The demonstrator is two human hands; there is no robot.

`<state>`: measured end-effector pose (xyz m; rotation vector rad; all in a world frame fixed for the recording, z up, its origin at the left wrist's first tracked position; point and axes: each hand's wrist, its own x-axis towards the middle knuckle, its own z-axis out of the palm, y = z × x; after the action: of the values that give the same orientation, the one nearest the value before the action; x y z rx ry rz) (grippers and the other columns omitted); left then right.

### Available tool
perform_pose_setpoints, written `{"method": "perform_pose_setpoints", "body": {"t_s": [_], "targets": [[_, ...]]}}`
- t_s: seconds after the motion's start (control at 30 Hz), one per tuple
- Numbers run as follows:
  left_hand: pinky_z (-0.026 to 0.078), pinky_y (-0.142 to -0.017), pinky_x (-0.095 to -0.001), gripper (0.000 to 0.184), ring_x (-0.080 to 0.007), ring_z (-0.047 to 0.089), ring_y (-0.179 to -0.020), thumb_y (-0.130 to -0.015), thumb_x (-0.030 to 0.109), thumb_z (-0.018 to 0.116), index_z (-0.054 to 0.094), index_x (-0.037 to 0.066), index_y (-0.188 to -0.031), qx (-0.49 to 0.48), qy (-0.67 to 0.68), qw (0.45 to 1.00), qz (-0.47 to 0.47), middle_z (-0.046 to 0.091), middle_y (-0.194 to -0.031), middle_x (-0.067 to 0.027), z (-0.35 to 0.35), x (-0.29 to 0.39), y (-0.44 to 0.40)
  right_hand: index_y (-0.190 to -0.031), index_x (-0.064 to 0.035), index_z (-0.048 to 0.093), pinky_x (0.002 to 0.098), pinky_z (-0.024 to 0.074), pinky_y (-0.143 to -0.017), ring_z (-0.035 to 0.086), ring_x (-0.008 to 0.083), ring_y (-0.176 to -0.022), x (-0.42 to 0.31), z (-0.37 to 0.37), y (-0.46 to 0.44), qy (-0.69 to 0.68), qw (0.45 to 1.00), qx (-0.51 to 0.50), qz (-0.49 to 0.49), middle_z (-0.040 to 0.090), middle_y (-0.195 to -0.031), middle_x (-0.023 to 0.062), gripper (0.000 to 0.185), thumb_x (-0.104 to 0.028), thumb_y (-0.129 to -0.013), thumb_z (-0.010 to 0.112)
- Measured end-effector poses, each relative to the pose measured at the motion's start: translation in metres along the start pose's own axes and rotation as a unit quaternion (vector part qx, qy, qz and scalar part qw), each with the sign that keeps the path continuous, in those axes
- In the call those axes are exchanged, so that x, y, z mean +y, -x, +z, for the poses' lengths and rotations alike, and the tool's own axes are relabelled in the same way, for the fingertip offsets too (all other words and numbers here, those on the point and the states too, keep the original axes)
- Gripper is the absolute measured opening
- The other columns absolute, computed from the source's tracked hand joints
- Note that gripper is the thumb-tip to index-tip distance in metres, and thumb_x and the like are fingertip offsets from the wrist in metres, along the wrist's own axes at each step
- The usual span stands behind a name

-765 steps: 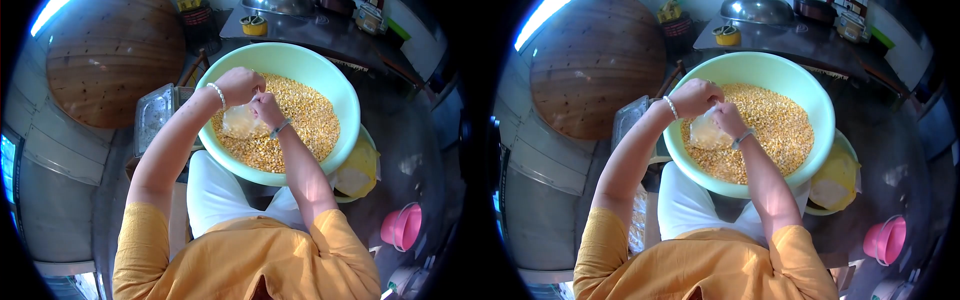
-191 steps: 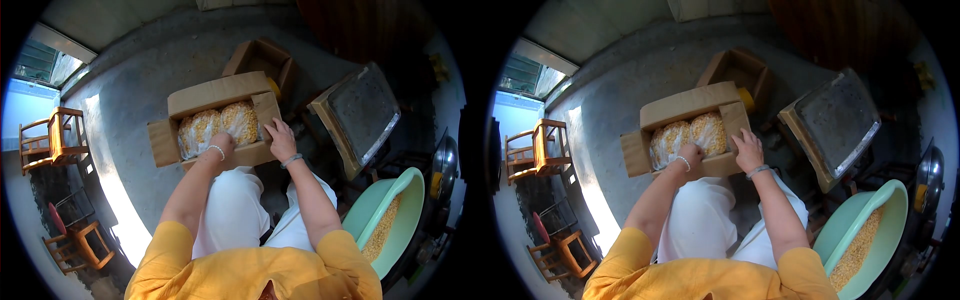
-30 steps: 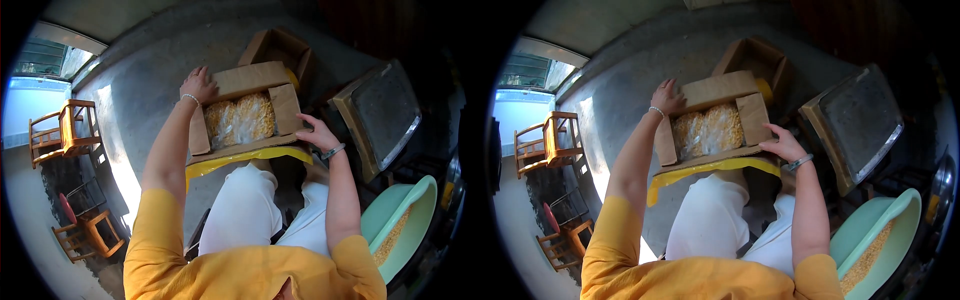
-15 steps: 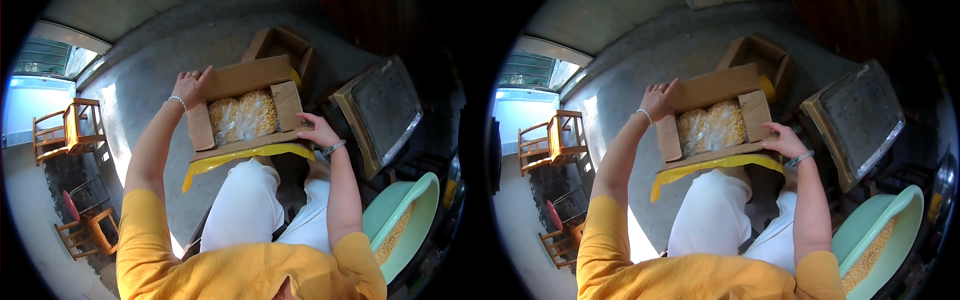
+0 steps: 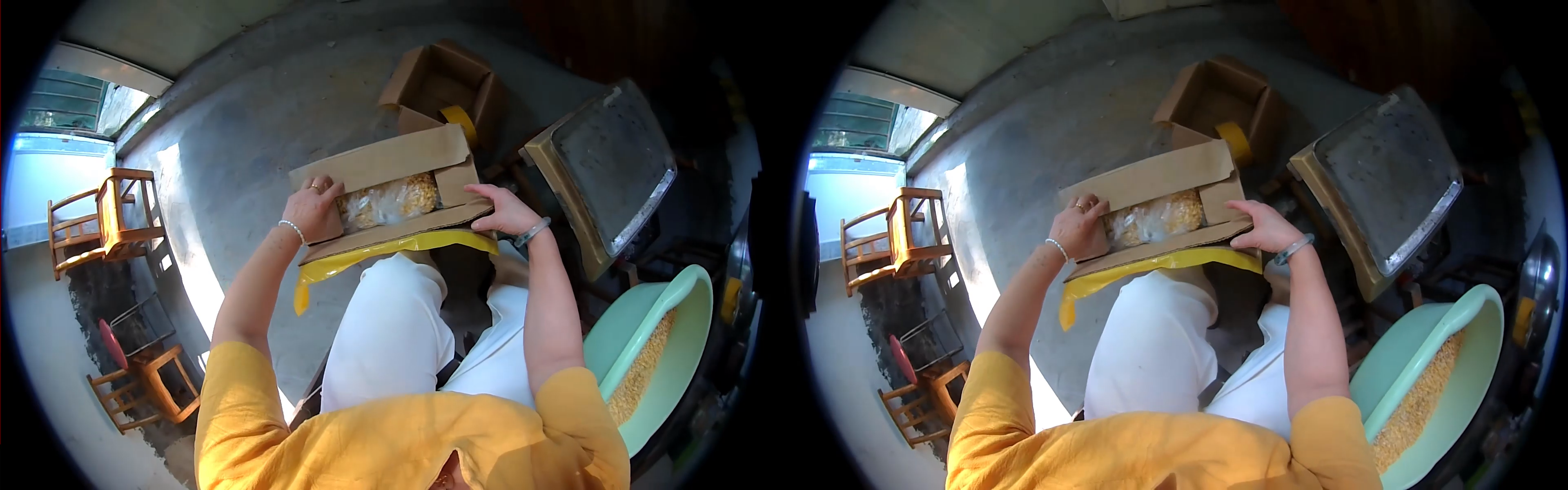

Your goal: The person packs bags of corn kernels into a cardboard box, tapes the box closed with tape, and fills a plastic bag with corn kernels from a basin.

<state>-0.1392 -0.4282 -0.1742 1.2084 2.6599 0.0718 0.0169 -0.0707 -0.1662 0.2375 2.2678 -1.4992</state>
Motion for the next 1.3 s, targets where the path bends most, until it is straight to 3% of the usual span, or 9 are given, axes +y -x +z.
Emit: {"method": "perform_pose_setpoints", "body": {"t_s": [0.23, 0.43, 0.6, 0.7, 0.9, 1.0, 1.1, 1.23, 1.3], "targets": [[0.047, -0.089, -0.0389, 0.041, -0.0334, 0.05, -0.108, -0.074, 0.007, 0.057, 0.055, 0.014, -0.115, -0.036, 0.034, 0.999, -0.021, 0.05, -0.119, -0.0108, -0.011, 0.01, 0.001, -0.103, -0.0074, 0.067, 0.0344, 0.046, -0.088, 0.059, 0.0298, -0.096, 0.006, 0.004, -0.012, 0.048, 0.995, 0.088, 0.009, 0.064, -0.1, 0.0157, 0.035, -0.011, -0.069, 0.071], [0.043, -0.096, -0.0361, 0.037, -0.0342, 0.047, -0.116, -0.076, 0.005, 0.057, 0.06, 0.01, -0.113, -0.027, 0.155, 0.985, 0.071, 0.048, -0.131, -0.0112, 0.019, -0.043, 0.003, -0.094, -0.0043, 0.068, 0.0365, 0.0477, -0.084, 0.06, 0.0309, -0.093, -0.005, 0.008, -0.023, 0.129, 0.974, 0.185, 0.009, 0.065, -0.097, 0.0149, 0.025, -0.017, -0.072, 0.071], [0.037, -0.101, -0.0308, 0.03, -0.0277, 0.048, -0.119, -0.087, 0.01, 0.053, 0.06, 0.007, -0.116, -0.107, 0.403, 0.908, -0.049, 0.051, -0.131, -0.0115, 0.016, -0.058, 0.0, -0.094, -0.0035, 0.067, 0.0356, 0.0495, -0.083, 0.062, 0.0287, -0.095, 0.004, 0.012, -0.038, 0.076, 0.971, 0.218, 0.063, 0.064, -0.103, 0.0157, 0.024, -0.015, -0.074, 0.072], [0.035, -0.102, -0.0299, 0.03, -0.0249, 0.048, -0.12, -0.092, 0.015, 0.05, 0.058, 0.005, -0.119, -0.123, 0.461, 0.874, -0.094, 0.05, -0.132, -0.0105, 0.01, -0.058, 0.0, -0.091, -0.0032, 0.068, 0.0341, 0.0501, -0.082, 0.063, 0.027, -0.093, 0.023, 0.008, -0.05, -0.041, 0.977, 0.204, 0.054, 0.065, -0.104, 0.0159, 0.022, -0.012, -0.072, 0.073], [0.035, -0.102, -0.0278, 0.032, -0.0219, 0.047, -0.118, -0.095, 0.02, 0.047, 0.058, 0.001, -0.119, -0.129, 0.498, 0.852, -0.095, 0.049, -0.132, -0.0093, 0.014, -0.061, 0.001, -0.083, -0.0039, 0.068, 0.0352, 0.0496, -0.081, 0.061, 0.0274, -0.09, 0.011, -0.007, -0.063, 0.155, 0.969, 0.193, 0.022, 0.065, -0.099, 0.0099, 0.018, -0.01, -0.067, 0.074], [0.036, -0.101, -0.0268, 0.033, -0.0206, 0.047, -0.117, -0.096, 0.022, 0.047, 0.058, 0.001, -0.118, -0.132, 0.491, 0.856, -0.096, 0.048, -0.132, -0.0089, 0.013, -0.06, 0.0, -0.079, -0.005, 0.068, 0.0368, 0.0472, -0.085, 0.056, 0.0265, -0.099, 0.011, -0.014, -0.066, 0.265, 0.937, 0.178, -0.141, 0.064, -0.102, 0.0059, 0.015, -0.01, -0.067, 0.074], [0.036, -0.101, -0.0281, 0.038, -0.0223, 0.048, -0.117, -0.095, 0.029, 0.046, 0.058, 0.002, -0.119, -0.133, 0.481, 0.86, -0.109, 0.05, -0.131, -0.0087, 0.005, -0.054, 0.0, -0.08, -0.0065, 0.067, 0.0374, 0.0448, -0.089, 0.052, 0.025, -0.107, 0.007, -0.023, -0.073, 0.342, 0.915, 0.13, -0.169, 0.063, -0.106, 0.0043, 0.014, -0.011, -0.068, 0.073], [0.037, -0.102, -0.03, 0.043, -0.023, 0.05, -0.117, -0.096, 0.037, 0.043, 0.057, 0.005, -0.122, -0.132, 0.482, 0.859, -0.112, 0.053, -0.128, -0.0083, 0.007, -0.06, 0.0, -0.086, -0.0075, 0.065, 0.0378, 0.0452, -0.089, 0.053, 0.0258, -0.103, 0.01, -0.023, -0.083, 0.371, 0.921, 0.061, -0.1, 0.063, -0.104, 0.0057, 0.015, -0.011, -0.073, 0.07], [0.037, -0.102, -0.0314, 0.048, -0.0224, 0.05, -0.117, -0.096, 0.042, 0.04, 0.056, 0.006, -0.123, -0.162, 0.562, 0.796, -0.157, 0.054, -0.127, -0.0088, 0.006, -0.064, 0.0, -0.088, -0.0078, 0.064, 0.0376, 0.0457, -0.088, 0.053, 0.0263, -0.102, 0.007, -0.021, -0.085, 0.375, 0.922, 0.058, -0.072, 0.063, -0.102, 0.0059, 0.015, -0.011, -0.074, 0.069]]}}
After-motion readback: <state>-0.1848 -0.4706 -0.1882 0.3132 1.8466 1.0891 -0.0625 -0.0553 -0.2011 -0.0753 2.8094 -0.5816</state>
